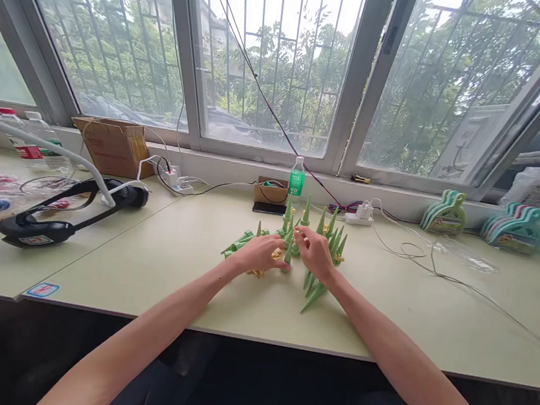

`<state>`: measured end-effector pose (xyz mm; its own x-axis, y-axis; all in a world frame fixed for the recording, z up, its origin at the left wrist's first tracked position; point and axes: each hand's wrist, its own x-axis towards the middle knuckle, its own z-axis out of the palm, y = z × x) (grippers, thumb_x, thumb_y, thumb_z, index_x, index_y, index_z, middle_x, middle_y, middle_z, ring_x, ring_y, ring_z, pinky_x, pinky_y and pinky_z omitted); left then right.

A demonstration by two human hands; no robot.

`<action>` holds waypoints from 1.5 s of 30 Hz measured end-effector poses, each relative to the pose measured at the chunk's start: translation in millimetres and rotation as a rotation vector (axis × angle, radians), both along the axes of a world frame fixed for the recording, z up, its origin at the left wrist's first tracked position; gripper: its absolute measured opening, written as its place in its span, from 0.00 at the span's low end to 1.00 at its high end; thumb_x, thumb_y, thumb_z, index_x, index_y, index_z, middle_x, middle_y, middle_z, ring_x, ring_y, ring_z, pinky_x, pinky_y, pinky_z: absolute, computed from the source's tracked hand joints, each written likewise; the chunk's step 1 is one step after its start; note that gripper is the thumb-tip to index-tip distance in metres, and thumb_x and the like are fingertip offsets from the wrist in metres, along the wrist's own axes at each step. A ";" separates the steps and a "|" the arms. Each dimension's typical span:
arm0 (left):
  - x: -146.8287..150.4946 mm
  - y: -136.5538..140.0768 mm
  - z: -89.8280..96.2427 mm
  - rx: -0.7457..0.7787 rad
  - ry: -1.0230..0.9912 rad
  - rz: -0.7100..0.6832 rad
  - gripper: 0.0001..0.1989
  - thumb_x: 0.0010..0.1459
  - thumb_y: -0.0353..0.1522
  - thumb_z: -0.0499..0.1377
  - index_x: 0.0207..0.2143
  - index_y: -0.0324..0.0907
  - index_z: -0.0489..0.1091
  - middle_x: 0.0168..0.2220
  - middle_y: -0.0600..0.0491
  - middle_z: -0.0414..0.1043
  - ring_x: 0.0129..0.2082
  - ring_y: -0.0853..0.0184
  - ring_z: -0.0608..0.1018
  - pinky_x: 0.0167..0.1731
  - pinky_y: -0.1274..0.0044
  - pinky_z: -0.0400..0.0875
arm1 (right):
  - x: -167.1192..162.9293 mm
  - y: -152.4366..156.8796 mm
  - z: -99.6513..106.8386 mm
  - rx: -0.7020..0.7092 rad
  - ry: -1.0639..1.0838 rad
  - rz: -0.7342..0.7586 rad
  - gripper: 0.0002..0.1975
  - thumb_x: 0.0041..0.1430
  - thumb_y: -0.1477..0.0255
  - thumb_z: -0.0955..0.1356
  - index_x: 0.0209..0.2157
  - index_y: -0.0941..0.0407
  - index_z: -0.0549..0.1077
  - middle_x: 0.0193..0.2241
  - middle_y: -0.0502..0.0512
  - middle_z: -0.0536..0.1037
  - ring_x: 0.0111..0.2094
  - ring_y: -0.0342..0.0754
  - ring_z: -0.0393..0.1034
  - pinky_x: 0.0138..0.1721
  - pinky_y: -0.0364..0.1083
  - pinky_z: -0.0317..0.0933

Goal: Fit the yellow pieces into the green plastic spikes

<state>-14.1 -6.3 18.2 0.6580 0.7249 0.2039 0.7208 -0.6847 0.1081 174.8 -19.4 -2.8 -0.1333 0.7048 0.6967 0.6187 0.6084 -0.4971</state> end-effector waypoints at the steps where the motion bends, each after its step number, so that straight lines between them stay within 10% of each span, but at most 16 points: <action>1: 0.0 -0.2 0.1 0.001 0.000 0.002 0.24 0.52 0.53 0.59 0.37 0.43 0.70 0.39 0.50 0.73 0.36 0.59 0.77 0.32 0.73 0.67 | -0.1 -0.2 0.0 0.002 0.008 -0.005 0.15 0.67 0.64 0.60 0.44 0.57 0.73 0.28 0.53 0.77 0.22 0.44 0.67 0.28 0.42 0.60; 45: -2.0 1.7 -3.0 -0.035 0.012 0.041 0.34 0.49 0.56 0.60 0.51 0.43 0.66 0.45 0.47 0.72 0.41 0.55 0.77 0.36 0.72 0.68 | -0.4 -1.4 1.1 0.029 0.010 -0.054 0.15 0.67 0.64 0.59 0.36 0.56 0.72 0.23 0.51 0.73 0.18 0.42 0.62 0.24 0.41 0.57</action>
